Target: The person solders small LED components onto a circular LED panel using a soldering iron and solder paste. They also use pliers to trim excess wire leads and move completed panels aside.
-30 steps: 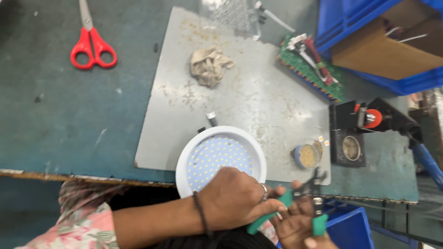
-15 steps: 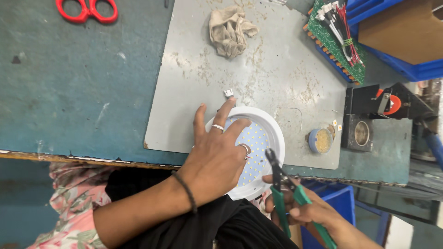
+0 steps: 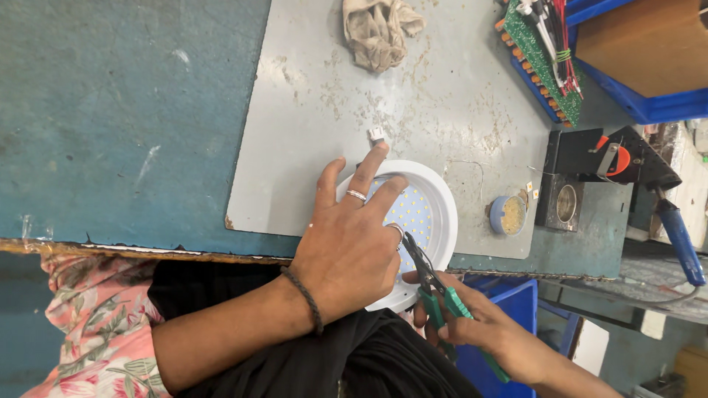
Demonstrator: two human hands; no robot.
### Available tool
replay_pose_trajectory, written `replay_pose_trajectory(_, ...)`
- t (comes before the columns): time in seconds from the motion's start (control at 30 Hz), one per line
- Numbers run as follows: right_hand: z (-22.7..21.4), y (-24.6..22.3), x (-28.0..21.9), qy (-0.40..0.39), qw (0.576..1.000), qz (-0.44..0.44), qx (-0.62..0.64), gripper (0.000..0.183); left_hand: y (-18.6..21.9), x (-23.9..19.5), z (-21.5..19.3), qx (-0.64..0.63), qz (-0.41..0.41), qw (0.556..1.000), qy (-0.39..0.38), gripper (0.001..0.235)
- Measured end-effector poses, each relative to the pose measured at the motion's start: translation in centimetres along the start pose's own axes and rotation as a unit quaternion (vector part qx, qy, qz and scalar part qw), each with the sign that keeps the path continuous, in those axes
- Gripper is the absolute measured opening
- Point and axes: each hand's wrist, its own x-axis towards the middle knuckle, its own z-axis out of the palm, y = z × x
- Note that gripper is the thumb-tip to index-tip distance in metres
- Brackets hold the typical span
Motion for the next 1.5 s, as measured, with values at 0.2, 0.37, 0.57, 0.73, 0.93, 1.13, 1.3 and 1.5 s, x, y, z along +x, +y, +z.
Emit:
replay_pose_trajectory(0.2,0.3,0.3,0.6,0.013,0.999,0.026,0.029,0.079,-0.2,0.0,-0.1,0.004,0.008,1.0,0.005,0.018)
replay_pose_trajectory(0.37,0.8,0.0,0.7,0.052,0.998,0.047,-0.002,0.089,-0.2,0.0,0.0,0.006,0.005,1.0,-0.002,0.017)
replay_pose_trajectory(0.57,1.8,-2.6,0.6,0.084,0.972,0.023,-0.219,0.079,-0.3,0.0,0.0,-0.004,0.01,1.0,0.002,0.018)
replay_pose_trajectory(0.73,2.4,-4.3,0.6,0.099,0.946,0.016,-0.309,0.077,-0.3,0.0,-0.1,0.0,0.012,1.0,-0.003,0.015)
replay_pose_trajectory(0.93,2.8,-4.7,0.8,0.107,0.946,-0.029,-0.305,0.074,-0.4,0.0,-0.2,-0.011,0.017,1.0,0.001,0.015)
replay_pose_trajectory(1.13,2.2,-2.9,1.0,0.135,0.953,0.005,-0.271,0.077,-0.3,0.0,-0.1,-0.001,0.022,1.0,0.001,0.016)
replay_pose_trajectory(1.3,2.2,1.2,1.6,0.157,0.98,-0.11,-0.06,0.073,-0.2,0.1,0.0,0.028,0.024,0.999,-0.019,0.017)
replay_pose_trajectory(1.5,2.8,5.3,2.5,0.233,0.963,-0.135,0.033,0.072,-0.1,0.1,0.1,0.036,0.031,0.999,-0.009,0.018)
